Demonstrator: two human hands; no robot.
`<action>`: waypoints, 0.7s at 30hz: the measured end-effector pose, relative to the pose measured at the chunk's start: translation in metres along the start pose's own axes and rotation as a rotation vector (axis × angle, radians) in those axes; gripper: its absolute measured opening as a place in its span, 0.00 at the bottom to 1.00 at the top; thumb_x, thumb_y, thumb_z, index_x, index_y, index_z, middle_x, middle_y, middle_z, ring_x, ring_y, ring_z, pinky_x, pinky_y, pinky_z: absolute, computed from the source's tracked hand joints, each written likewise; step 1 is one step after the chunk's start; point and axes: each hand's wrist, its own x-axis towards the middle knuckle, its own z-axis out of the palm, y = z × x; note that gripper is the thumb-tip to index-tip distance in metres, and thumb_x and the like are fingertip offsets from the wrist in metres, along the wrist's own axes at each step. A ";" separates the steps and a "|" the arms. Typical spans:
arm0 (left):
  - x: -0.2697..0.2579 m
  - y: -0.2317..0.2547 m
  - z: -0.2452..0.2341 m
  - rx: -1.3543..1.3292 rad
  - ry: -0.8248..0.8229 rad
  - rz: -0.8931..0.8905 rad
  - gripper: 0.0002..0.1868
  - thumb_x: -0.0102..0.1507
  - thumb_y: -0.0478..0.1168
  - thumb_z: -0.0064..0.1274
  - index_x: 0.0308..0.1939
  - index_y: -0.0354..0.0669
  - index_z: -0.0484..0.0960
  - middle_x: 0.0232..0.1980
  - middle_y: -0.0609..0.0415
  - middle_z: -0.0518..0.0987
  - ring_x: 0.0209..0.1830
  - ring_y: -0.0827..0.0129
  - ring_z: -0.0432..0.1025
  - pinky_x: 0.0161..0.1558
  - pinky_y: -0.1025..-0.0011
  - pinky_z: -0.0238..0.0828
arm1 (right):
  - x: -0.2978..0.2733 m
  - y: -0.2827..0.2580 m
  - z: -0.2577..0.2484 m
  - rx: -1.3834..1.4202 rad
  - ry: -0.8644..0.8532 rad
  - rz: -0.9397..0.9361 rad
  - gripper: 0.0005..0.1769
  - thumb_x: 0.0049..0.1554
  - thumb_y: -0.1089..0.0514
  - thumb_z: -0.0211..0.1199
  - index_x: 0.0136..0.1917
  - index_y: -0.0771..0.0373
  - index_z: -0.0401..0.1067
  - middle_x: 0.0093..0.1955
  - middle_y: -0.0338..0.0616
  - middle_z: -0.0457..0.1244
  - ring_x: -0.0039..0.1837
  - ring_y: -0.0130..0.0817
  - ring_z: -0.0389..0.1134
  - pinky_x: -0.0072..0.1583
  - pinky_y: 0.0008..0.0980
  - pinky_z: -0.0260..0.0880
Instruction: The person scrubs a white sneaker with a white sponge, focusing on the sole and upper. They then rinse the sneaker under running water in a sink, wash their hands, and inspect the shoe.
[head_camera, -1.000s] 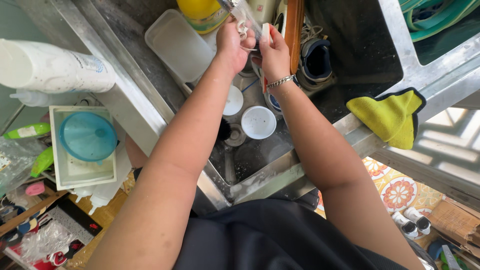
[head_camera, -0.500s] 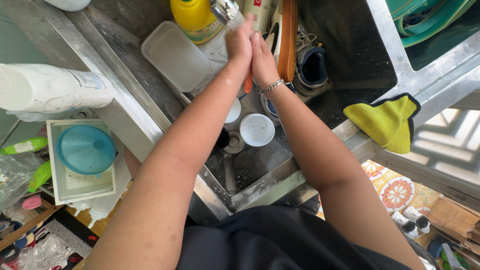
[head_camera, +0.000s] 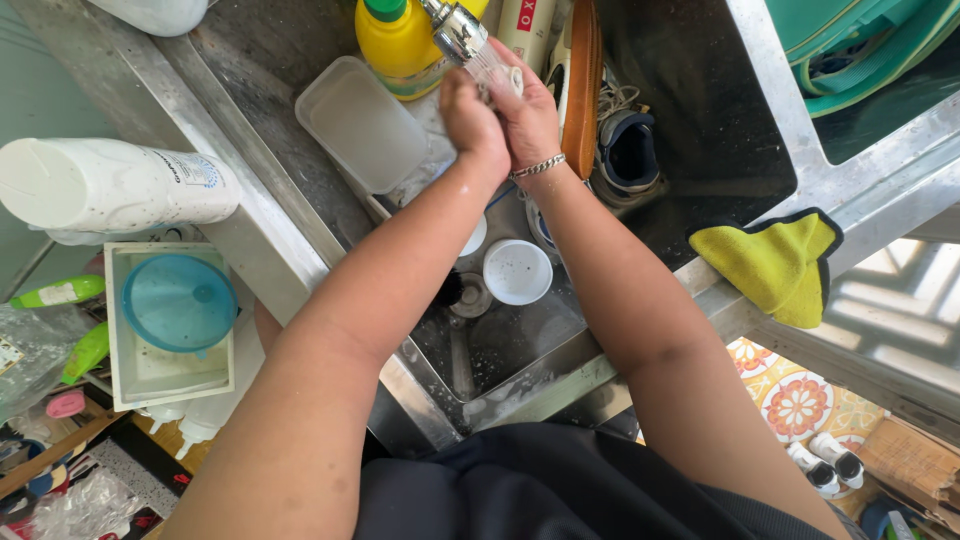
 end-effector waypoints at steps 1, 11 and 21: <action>0.003 0.011 -0.001 0.020 0.110 0.041 0.11 0.69 0.44 0.44 0.40 0.40 0.73 0.41 0.47 0.77 0.37 0.66 0.69 0.39 0.69 0.67 | -0.002 0.000 0.007 0.088 -0.011 0.024 0.28 0.66 0.65 0.58 0.77 0.66 0.58 0.66 0.47 0.65 0.62 0.31 0.68 0.64 0.30 0.70; -0.002 0.013 0.002 0.079 0.008 -0.107 0.09 0.63 0.39 0.46 0.44 0.41 0.77 0.45 0.51 0.79 0.40 0.65 0.75 0.44 0.68 0.75 | 0.025 0.002 -0.010 0.284 0.092 0.140 0.20 0.73 0.42 0.58 0.50 0.61 0.69 0.38 0.45 0.63 0.36 0.33 0.65 0.37 0.32 0.66; 0.007 -0.010 -0.013 0.010 -0.094 -0.407 0.31 0.70 0.61 0.32 0.59 0.42 0.76 0.60 0.51 0.78 0.61 0.61 0.71 0.61 0.64 0.66 | 0.021 0.023 -0.010 -0.197 0.115 -0.033 0.18 0.62 0.54 0.62 0.63 0.63 0.70 0.58 0.43 0.68 0.58 0.29 0.69 0.62 0.30 0.70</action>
